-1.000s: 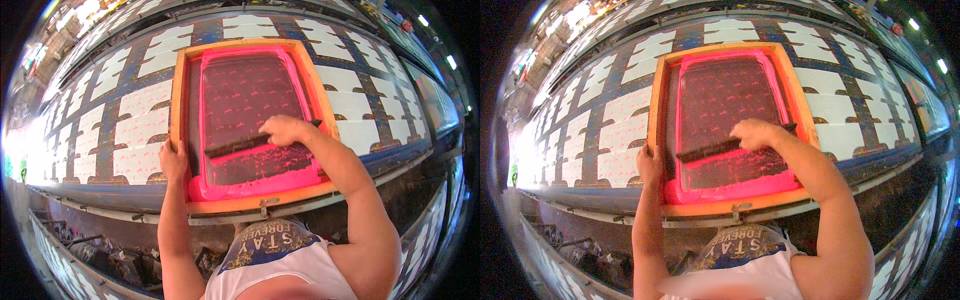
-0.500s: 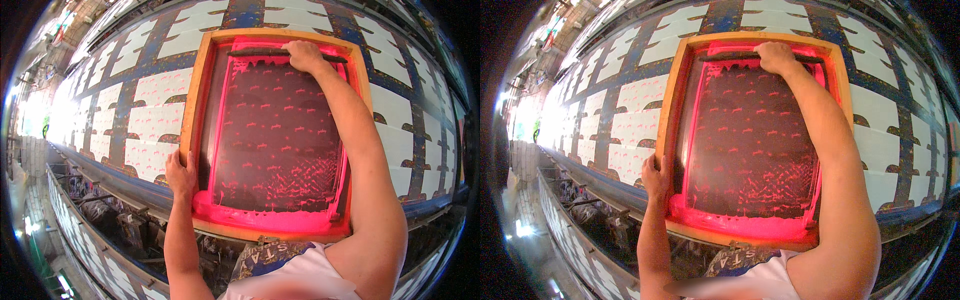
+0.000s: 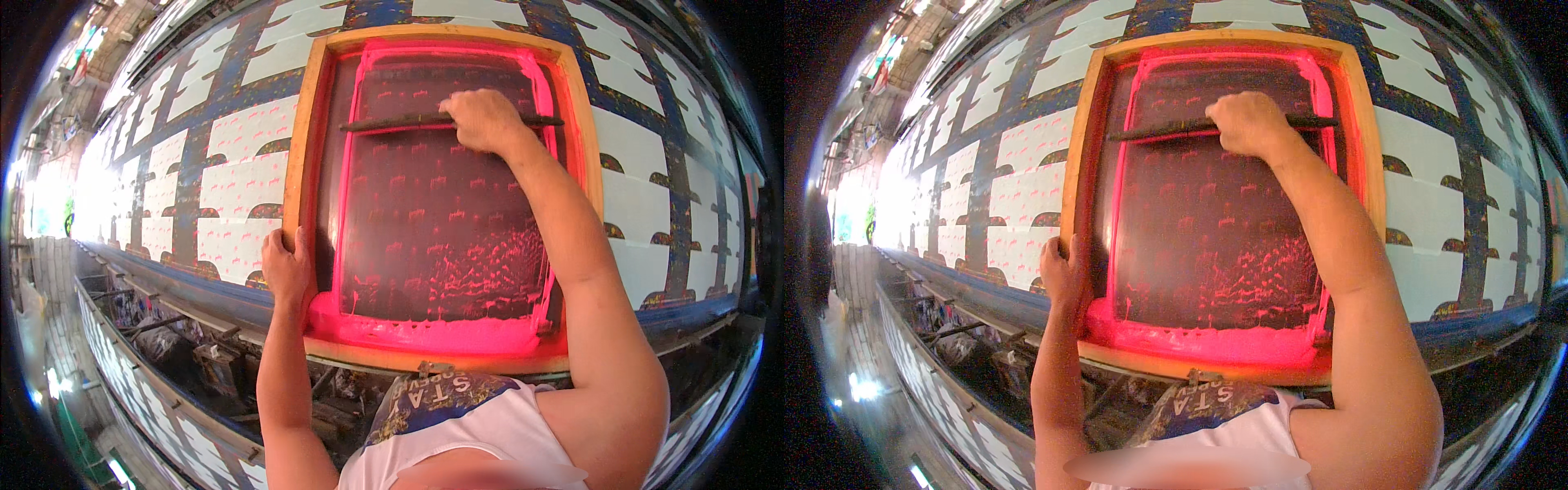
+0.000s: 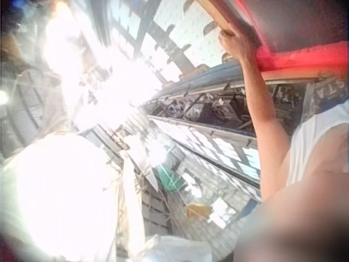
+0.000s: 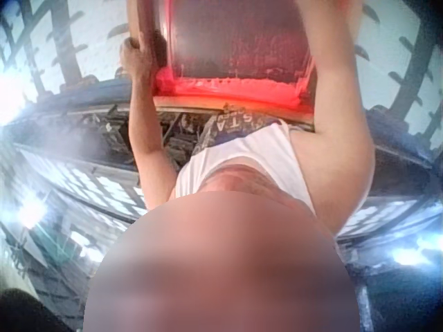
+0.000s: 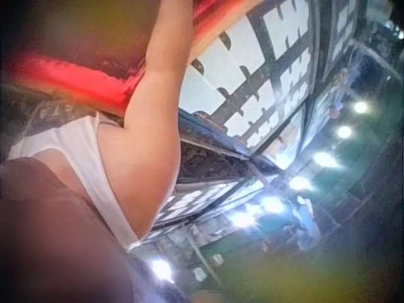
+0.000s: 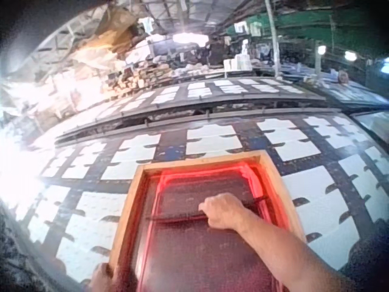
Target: The person uses a squeegee to pull pink ink across a screen-printing frame placed over a flat surface. The person repeatedly wipes the squeegee and repositions the frame while continuing to spread ink evenly across the screen.
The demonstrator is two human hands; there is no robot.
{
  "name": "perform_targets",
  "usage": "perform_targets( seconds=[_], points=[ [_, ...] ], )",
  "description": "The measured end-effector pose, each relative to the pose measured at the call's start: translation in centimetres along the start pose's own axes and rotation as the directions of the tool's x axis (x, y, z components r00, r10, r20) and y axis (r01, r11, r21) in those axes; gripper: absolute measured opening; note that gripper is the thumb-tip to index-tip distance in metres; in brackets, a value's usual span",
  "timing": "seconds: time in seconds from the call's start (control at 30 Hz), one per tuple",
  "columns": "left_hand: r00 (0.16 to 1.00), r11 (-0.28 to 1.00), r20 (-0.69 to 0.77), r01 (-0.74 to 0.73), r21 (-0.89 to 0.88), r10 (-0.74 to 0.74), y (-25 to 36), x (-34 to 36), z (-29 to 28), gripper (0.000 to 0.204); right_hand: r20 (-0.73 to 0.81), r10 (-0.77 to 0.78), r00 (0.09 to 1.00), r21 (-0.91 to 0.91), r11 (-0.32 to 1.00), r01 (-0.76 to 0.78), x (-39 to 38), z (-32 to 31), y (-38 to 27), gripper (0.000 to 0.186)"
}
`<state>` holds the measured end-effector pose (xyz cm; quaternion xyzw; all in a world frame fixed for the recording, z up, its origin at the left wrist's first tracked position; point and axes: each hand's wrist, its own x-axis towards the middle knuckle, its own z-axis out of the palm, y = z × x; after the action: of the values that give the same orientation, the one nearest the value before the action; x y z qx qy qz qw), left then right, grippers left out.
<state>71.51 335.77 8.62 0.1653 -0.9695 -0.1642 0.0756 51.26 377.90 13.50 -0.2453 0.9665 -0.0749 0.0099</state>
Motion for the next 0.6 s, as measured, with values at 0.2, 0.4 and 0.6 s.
perform_targets(
  seconds=[0.2, 0.4, 0.6],
  points=[
    [0.999, 0.999, 0.018, -0.036, -0.002, 0.036, -0.7, 0.5, 0.2, 0.057, 0.030, -0.007, 1.000, 0.056, 0.998, 0.005, -9.4, 0.5, -7.3, 0.021],
    [0.999, 0.995, 0.020, -0.046, -0.086, 0.048, -1.1, 0.8, 0.3, 0.059, 0.033, -0.005, 0.999, 0.082, 0.997, 0.002, -18.8, 1.2, -15.6, 0.024],
    [0.997, 0.994, 0.030, -0.064, -0.092, 0.067, -0.8, 0.7, -0.1, 0.060, 0.029, -0.002, 1.000, 0.086, 0.996, 0.000, -26.2, 1.9, -21.7, 0.017]
  ],
)
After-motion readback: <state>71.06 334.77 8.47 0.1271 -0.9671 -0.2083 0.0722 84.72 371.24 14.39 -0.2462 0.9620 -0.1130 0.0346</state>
